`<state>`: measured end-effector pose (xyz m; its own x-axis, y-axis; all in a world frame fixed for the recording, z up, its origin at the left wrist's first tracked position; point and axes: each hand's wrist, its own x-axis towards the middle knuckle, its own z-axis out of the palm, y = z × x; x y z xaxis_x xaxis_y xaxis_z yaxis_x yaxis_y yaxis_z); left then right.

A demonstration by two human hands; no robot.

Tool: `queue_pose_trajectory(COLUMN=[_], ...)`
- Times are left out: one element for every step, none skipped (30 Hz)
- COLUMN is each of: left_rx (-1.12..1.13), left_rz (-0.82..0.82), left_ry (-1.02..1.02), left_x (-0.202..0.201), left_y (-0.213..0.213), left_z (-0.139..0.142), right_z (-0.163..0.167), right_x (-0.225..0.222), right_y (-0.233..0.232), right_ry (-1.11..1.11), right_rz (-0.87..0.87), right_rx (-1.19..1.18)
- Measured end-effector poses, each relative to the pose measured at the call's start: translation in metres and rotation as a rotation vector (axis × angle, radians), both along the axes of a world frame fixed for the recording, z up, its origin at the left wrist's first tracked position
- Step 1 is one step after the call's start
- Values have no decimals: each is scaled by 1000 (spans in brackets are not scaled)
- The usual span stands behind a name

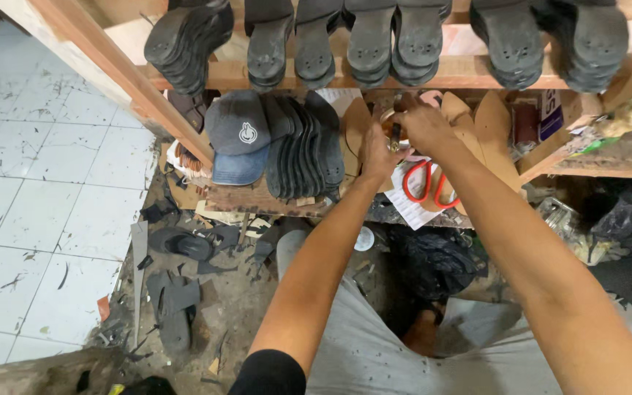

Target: The person sits on the floor and applies a yellow liquid to black shoe soles using a brush. They pick up soles from a wooden shelf, coat them, and place them back on the shelf.

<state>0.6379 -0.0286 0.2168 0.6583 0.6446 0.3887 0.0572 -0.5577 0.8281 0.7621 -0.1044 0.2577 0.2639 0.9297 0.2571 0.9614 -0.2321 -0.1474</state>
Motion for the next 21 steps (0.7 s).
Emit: queue_pose_trajectory(left_rx=[-12, -22, -1, 24, 47, 64, 82, 99, 52, 12, -32, -18, 0, 17, 34, 53, 74, 73, 71, 64, 51], left_rz=[-12, -21, -3, 12, 25, 36, 48, 60, 15, -29, -72, -36, -2, 31, 54, 79, 107, 115, 123, 130, 116], left_ry=[12, 23, 4, -24, -48, -2, 42, 90, 9, -76, -158, -168, -177, -184, -167, -156, -148, -177, -205, -225, -215], left_x=[2, 1, 2, 4, 4, 4, 4, 3, 0, -4, -9, -11, -13, -16, -18, -18, -17, -16, -15, -16, -20], left_y=[5, 7, 9, 10, 10, 9, 8, 6, 3, 1, -2, -5, -7, -9, -11, -11, -11, -10, -7, -7, -8], left_z=[-3, -5, -10, -12, -15, -17, -18, -20, -22, -24, -27, -28, -30, -32, -33, -33, -32, -30, -26, -23, -21], right_z=[0, -1, -4, -5, -7, -9, -11, -14, -16, -15, -14, -14, -12, -11, -10, -13, -17, -21, -25, -32, -41], right_x=[2, 1, 0, 0, 0, 2, 4, 5, 8, 13, 16, 18, 19, 20, 17, 14, 13, 9, 6, 1, -6], right_y=[2, 2, 2, 0, -2, -4, -3, -3, -3, -1, -1, -3, -6, -11, -19, -28, -35, -43, -51, -59, -70], right_ry=[38, 73, 99, 117, 138, 113, 86, 62, 483, 906, 1339, 1448, 1557, 1667, 1628, 1586, 1542, 1522, 1503, 1489, 1472], right_rz=[-35, -68, -18, 29, 74, 85, 100, 115, 106, 98, 86, 41, -4, -55, -99, -137, -169, -252, -338, -432, -474], right_rx=[-68, -135, -34, 71, 174, 296, 418, 538, 715, 883, 1028, 1075, 1124, 1173, 1190, 1205, 1219, 1248, 1273, 1293, 1202])
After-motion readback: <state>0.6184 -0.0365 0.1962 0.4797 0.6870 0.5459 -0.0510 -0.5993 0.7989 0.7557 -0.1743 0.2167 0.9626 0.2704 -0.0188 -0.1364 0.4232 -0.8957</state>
